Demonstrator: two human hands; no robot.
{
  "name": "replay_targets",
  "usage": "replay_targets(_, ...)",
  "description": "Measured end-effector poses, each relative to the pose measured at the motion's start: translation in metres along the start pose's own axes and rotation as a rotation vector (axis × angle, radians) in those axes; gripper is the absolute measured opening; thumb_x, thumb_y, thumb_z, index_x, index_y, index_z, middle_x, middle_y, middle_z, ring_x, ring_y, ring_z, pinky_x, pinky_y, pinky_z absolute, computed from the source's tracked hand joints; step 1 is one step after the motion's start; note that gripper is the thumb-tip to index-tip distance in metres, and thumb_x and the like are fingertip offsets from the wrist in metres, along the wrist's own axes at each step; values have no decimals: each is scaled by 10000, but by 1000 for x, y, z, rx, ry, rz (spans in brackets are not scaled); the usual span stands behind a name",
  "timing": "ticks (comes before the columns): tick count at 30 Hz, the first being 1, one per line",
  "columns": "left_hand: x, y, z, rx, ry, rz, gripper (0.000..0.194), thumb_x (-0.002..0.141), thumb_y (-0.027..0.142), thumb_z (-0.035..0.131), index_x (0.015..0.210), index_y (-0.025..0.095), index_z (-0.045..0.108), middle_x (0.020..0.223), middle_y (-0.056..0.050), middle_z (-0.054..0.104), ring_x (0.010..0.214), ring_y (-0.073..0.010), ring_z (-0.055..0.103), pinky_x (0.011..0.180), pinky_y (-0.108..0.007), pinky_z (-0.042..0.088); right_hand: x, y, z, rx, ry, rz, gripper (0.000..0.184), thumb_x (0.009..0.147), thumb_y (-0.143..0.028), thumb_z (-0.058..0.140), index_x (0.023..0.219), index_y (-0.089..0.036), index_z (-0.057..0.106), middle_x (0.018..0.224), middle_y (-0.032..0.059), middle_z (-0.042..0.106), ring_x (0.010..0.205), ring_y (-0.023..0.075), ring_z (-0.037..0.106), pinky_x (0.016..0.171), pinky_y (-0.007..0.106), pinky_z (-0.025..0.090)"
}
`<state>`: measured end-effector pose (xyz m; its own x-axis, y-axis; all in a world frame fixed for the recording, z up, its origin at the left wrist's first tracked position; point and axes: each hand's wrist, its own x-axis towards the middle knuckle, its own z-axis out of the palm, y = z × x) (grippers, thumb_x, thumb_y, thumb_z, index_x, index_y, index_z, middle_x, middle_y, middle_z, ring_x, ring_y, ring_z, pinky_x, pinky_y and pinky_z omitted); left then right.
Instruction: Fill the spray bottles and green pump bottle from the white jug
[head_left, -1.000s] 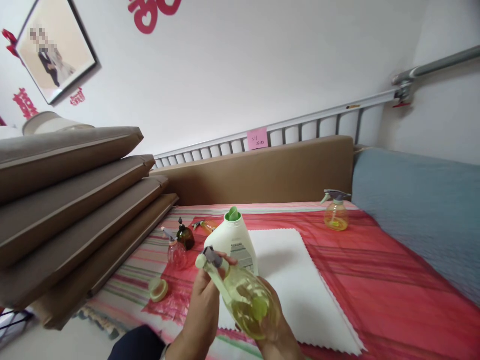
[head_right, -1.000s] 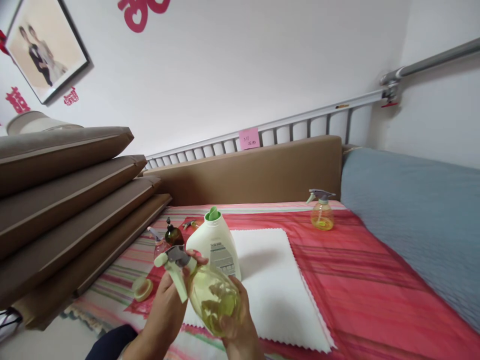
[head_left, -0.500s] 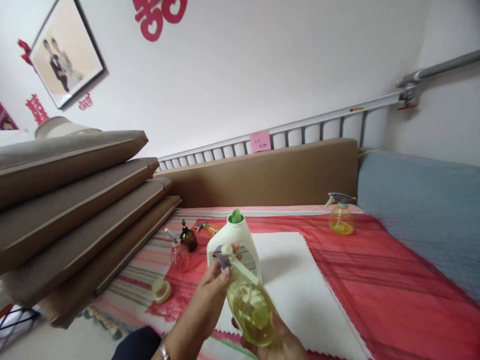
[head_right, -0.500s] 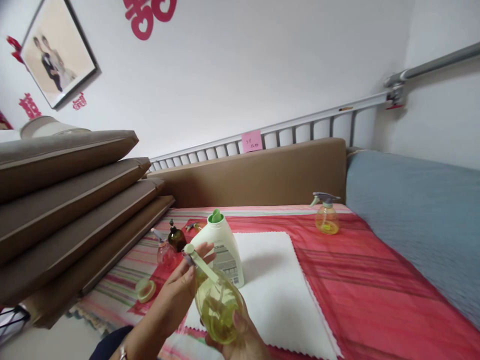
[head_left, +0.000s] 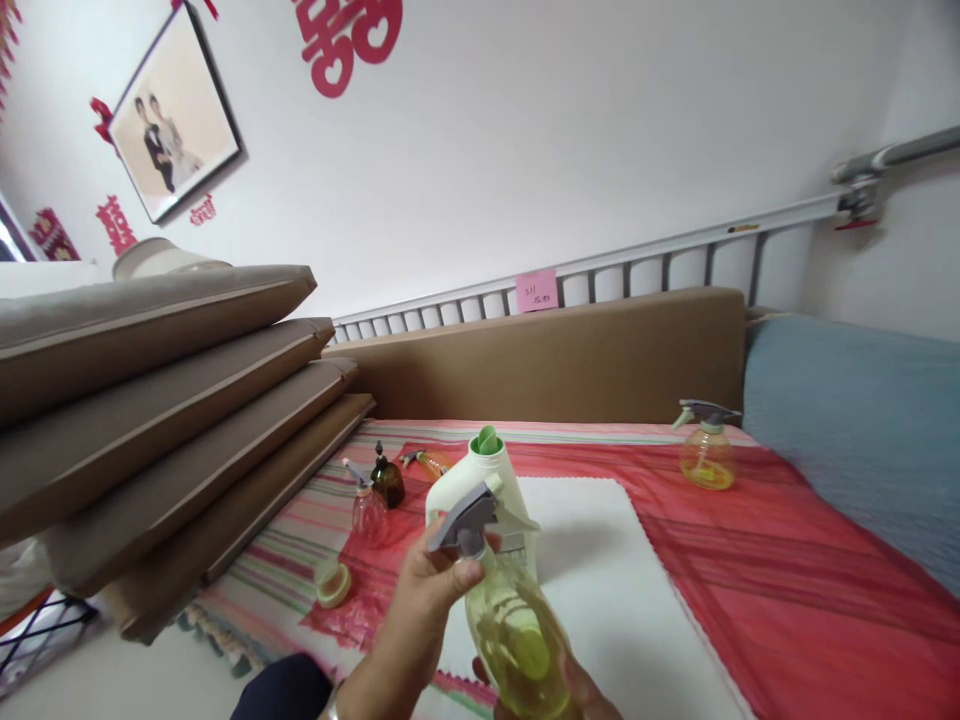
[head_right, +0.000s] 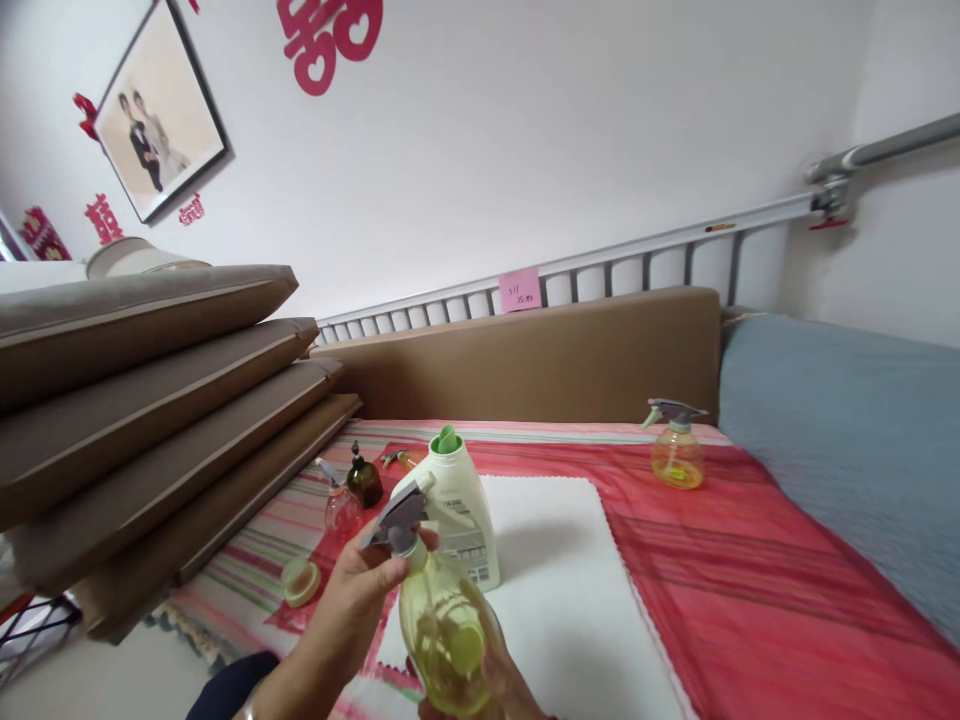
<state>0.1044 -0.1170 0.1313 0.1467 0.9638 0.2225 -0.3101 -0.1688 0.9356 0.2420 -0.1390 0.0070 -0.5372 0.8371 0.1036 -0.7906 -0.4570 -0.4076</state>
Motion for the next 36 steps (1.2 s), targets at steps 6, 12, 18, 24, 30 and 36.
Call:
replay_targets(6, -1, -2, -4, 34, -27, -23, 416, 654, 408, 754, 994, 189, 658, 1009, -89, 673, 1005, -271, 573, 874, -347, 408, 1, 3, 5, 7, 20, -29, 653, 626, -464, 777, 1207, -315, 519, 1086, 69, 684, 955, 274, 655, 750, 372, 490)
replay_targets(12, -4, 0, -5, 196, -28, 27, 245, 715, 349, 712, 889, 178, 688, 913, -81, 695, 960, -286, 591, 912, -397, 374, 2, 6, 4, -12, 59, -70, 701, 634, -430, 782, 1243, -311, 456, 1111, 74, 672, 932, 269, 657, 712, 367, 502)
replay_targets(18, -7, 8, -4, 104, -93, -99, 377, 749, 377, 677, 1084, 206, 649, 1127, -104, 663, 1099, -287, 550, 959, -404, 361, 0, 4, 9, 23, 80, -92, 656, 651, -444, 764, 1228, -287, 495, 1106, 72, 670, 955, 277, 648, 718, 352, 501)
replay_targets(24, 0, 5, -8, 174, 45, -1, 310, 621, 292, 789, 883, 178, 669, 868, -62, 704, 873, -249, 617, 807, -338, 432, -2, 6, 9, -26, 113, -167, 677, 681, -429, 740, 1277, -324, 436, 1176, 94, 624, 966, 273, 628, 680, 363, 505)
replay_targets(30, -3, 2, -4, 42, -145, -87, 304, 759, 330, 675, 1022, 188, 623, 1015, -101, 686, 993, -280, 593, 852, -382, 422, -2, 8, 11, -32, 98, -139, 646, 688, -442, 731, 1245, -281, 446, 1146, 98, 639, 946, 258, 627, 643, 338, 506)
replay_targets(36, -1, 17, 3, -21, -22, 72, 164, 773, 257, 653, 910, 198, 585, 963, -58, 680, 1034, -247, 569, 961, -410, 355, -1, 6, 9, -4, 85, -123, 634, 710, -441, 712, 1263, -281, 446, 1104, 86, 666, 925, 264, 642, 609, 340, 522)
